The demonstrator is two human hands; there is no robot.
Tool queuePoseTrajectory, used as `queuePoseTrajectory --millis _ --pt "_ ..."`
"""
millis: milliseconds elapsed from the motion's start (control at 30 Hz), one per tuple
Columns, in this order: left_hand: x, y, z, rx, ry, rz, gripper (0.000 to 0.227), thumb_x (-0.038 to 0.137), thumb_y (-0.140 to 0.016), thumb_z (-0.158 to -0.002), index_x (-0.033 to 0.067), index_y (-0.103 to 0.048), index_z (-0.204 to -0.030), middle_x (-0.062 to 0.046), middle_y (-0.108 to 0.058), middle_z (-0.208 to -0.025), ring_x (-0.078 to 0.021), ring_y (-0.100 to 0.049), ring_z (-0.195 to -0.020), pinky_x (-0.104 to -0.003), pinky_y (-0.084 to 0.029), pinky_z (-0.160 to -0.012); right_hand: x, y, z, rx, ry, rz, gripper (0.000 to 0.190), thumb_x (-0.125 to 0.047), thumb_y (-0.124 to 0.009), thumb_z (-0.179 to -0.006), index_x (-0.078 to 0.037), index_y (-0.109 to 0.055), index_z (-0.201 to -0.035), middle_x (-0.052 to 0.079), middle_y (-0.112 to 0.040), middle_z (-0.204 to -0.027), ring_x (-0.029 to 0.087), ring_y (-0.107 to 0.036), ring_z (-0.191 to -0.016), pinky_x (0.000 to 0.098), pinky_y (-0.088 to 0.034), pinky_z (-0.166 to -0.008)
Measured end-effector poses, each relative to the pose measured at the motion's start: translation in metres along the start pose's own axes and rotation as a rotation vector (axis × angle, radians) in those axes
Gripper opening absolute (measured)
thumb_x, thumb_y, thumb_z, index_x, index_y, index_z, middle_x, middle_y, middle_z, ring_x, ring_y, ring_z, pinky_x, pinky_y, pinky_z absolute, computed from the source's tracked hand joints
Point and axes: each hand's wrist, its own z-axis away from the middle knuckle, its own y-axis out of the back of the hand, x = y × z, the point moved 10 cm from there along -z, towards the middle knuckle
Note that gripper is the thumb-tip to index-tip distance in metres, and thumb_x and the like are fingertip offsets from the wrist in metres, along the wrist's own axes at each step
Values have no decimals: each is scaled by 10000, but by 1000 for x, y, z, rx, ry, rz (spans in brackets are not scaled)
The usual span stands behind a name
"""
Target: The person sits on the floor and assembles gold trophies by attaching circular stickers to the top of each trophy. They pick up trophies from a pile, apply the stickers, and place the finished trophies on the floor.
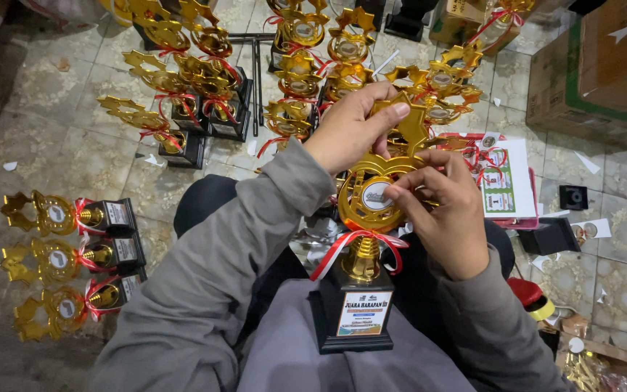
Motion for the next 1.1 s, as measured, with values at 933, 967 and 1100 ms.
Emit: queuePoseTrajectory --millis 933,967,1100 --pt "16 -5 7 -46 -59 48 198 290 -501 -921 109 -574 -953 -34 -569 -482 -138 -671 -520 -244 -550 -599 0 -2 0 -37 -72 -90 546 -238 -922 -576 -49 -511 -881 142 -504 -855 318 -585 -664 352 -511 -559" --pt "17 -6 9 -41 -56 42 201 276 -496 -926 98 -571 -982 -26 -570 -489 -138 -666 -517 -248 -545 -598 0 -4 2 -40 -69 -73 547 -252 -914 -581 -57 -499 -879 124 -498 -850 309 -577 -648 373 -491 -538" --pt "14 -6 10 -25 -83 107 285 272 -514 -909 38 -546 -1069 -31 -551 -510 -129 -650 -494 -232 -513 -530 -9 0 -2 -50 -98 -131 375 -181 -831 -734 -39 -510 -863 110 -479 -743 239 -539 -531 306 -433 -477"
